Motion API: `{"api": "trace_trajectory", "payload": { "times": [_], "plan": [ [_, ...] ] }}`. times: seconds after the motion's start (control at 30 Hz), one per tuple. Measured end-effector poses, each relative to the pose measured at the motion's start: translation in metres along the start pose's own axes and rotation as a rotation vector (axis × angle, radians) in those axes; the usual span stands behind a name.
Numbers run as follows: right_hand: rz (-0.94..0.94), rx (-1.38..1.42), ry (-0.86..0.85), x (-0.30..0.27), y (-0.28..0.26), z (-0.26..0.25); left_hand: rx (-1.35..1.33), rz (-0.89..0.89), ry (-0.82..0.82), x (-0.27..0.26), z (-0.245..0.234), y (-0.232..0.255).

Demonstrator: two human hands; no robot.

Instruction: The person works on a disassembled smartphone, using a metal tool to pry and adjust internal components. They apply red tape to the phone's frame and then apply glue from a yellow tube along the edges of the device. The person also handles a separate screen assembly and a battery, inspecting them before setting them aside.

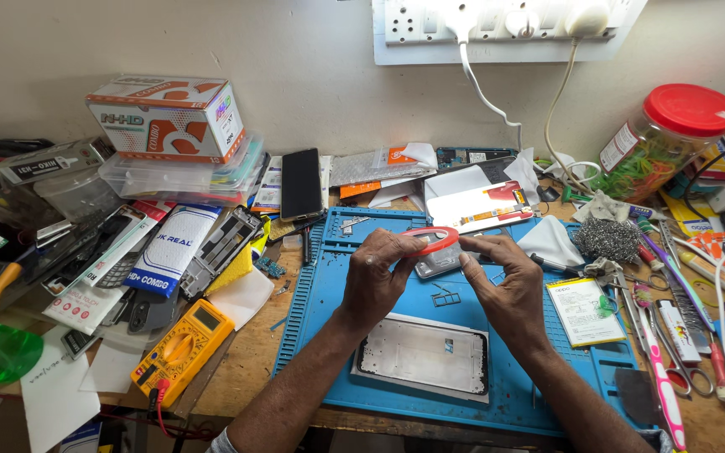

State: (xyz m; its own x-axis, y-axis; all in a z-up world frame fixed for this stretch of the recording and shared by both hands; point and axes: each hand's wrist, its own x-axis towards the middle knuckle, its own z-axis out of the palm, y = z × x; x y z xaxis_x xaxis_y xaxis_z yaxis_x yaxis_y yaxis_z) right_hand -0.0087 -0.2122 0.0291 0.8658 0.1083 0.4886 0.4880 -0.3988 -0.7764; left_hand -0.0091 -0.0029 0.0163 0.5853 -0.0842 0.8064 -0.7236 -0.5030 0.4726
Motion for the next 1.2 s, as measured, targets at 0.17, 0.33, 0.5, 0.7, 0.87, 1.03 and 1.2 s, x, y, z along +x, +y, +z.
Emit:
{"api": "trace_trajectory", "payload": {
  "times": [0.17, 0.33, 0.5, 0.7, 0.87, 1.03, 1.2],
  "plan": [
    [0.025, 0.054, -0.027, 0.0, 0.002, 0.0, 0.068, 0.041, -0.017, -0.001, 0.0, 0.001],
    [0.148, 0.176, -0.05, 0.002, -0.002, -0.003, 0.106, 0.071, -0.027, -0.001, 0.0, 0.003],
    [0.321, 0.374, -0.045, 0.005, 0.005, 0.0, 0.139, 0.057, -0.076, -0.003, 0.004, 0.005],
    [0.289, 0.554, -0.08, 0.006, 0.026, 0.001, 0.146, 0.094, -0.084, -0.001, -0.002, 0.001],
    [0.266, 0.577, -0.115, 0.002, 0.014, -0.008, 0.134, 0.25, -0.222, 0.019, -0.026, 0.007],
    [0.382, 0.525, -0.102, -0.028, -0.007, -0.022, 0.292, 0.446, -0.535, 0.029, -0.065, 0.017],
    [0.456, 0.261, -0.047, -0.065, -0.016, -0.024, 0.392, 0.552, -0.717, 0.032, -0.099, 0.025]
  ]
}}
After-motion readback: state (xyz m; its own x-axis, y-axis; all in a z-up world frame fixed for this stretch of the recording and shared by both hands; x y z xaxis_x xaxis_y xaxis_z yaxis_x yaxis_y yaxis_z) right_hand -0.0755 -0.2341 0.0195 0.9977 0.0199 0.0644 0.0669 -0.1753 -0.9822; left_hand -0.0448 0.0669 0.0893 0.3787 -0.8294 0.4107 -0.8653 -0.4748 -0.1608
